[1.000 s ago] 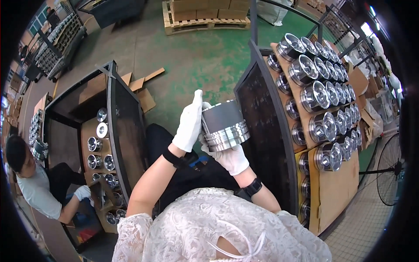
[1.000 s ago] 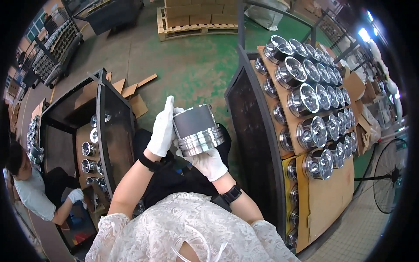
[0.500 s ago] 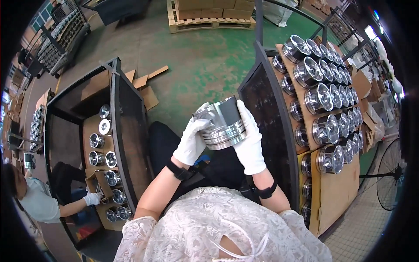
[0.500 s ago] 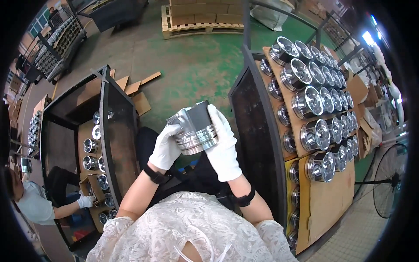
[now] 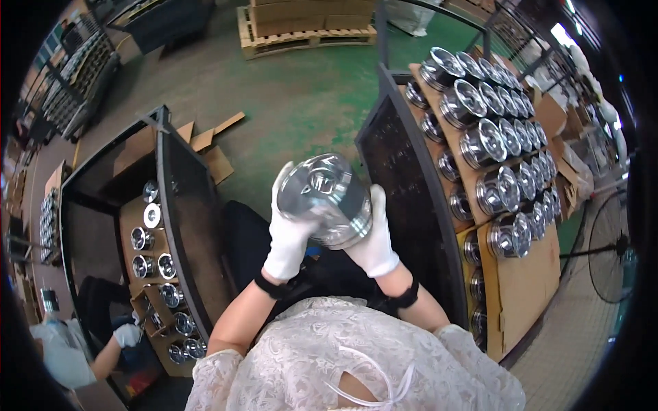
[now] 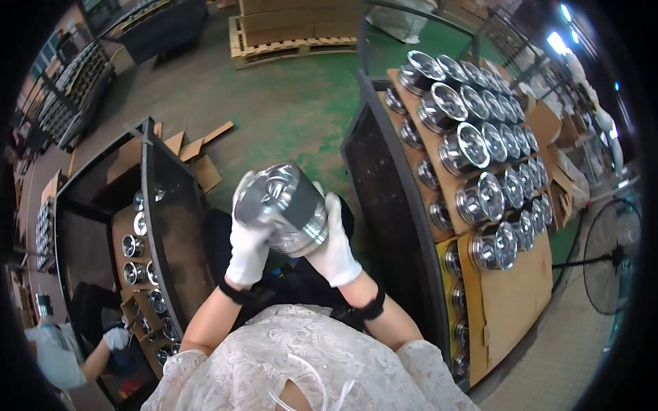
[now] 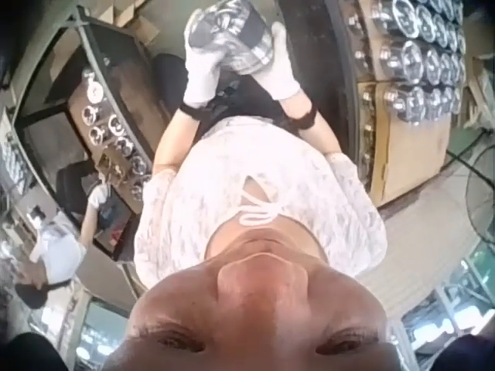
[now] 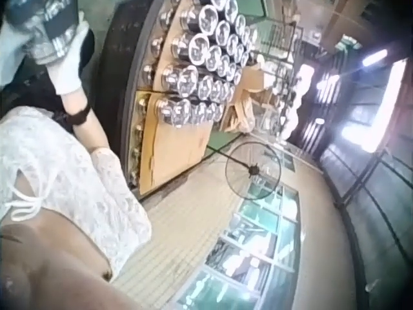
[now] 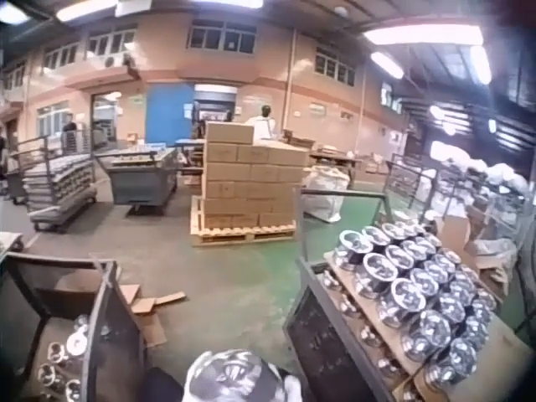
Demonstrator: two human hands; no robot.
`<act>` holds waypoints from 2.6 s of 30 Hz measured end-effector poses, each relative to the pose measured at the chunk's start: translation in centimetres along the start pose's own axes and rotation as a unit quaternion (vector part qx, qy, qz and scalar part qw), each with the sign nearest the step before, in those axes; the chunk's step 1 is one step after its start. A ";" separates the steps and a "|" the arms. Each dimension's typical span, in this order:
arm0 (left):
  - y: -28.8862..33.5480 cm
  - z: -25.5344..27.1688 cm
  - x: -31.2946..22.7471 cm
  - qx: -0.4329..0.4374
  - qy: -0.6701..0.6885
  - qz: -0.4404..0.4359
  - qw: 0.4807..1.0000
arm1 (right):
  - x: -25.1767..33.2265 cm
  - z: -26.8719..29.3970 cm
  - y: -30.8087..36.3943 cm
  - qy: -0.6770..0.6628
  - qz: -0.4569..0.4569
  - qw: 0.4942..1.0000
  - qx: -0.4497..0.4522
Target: Inspecting metal engine pistons and sorting them into bins on a fabrication floor.
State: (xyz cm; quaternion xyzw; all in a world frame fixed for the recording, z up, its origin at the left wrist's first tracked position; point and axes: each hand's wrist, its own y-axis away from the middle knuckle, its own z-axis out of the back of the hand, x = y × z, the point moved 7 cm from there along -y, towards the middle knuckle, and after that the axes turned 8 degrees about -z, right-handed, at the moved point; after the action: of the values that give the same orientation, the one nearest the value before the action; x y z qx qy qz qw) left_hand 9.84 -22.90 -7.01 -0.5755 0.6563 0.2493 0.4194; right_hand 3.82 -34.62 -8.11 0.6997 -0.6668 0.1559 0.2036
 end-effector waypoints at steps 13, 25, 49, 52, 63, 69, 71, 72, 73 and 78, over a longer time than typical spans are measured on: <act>2.2 -7.6 -5.2 0.231 -0.269 -0.277 0.893 | 7.6 0.3 0.3 0.320 0.060 0.944 -0.054; 4.7 -14.0 1.7 0.479 -0.326 0.017 0.815 | 11.0 -3.0 12.9 0.755 -0.020 0.643 -0.129; -10.1 5.6 8.4 0.142 -0.531 0.121 0.827 | 66.9 28.5 42.3 0.648 -0.038 0.193 -0.736; -8.8 7.2 6.5 0.099 -0.534 0.159 0.825 | 70.5 31.5 39.6 0.636 0.020 0.207 -0.743; -8.2 12.2 6.1 0.025 -0.519 0.213 0.828 | 74.0 34.8 31.5 0.690 -0.009 0.220 -0.690; -8.0 12.5 5.0 0.009 -0.503 0.236 0.831 | 73.7 34.6 30.4 0.751 -0.003 0.280 -0.598; -7.8 12.6 4.8 0.000 -0.494 0.242 0.835 | 73.2 34.6 30.8 0.757 -0.010 0.270 -0.595; -7.5 12.7 4.7 -0.005 -0.489 0.244 0.838 | 73.1 34.5 30.7 0.764 -0.016 0.260 -0.591; -7.2 12.7 4.5 -0.011 -0.483 0.246 0.840 | 73.1 34.3 30.7 0.764 -0.014 0.260 -0.590; -4.9 13.5 4.1 -0.044 -0.449 0.255 0.856 | 73.0 35.2 31.6 0.743 0.004 0.317 -0.589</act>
State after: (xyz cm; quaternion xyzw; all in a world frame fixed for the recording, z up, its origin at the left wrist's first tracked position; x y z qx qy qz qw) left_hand 18.22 -15.21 -16.73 -0.2316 0.5089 0.6069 0.5649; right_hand -25.04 -116.30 -0.52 -0.0166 -0.1548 0.1778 0.9717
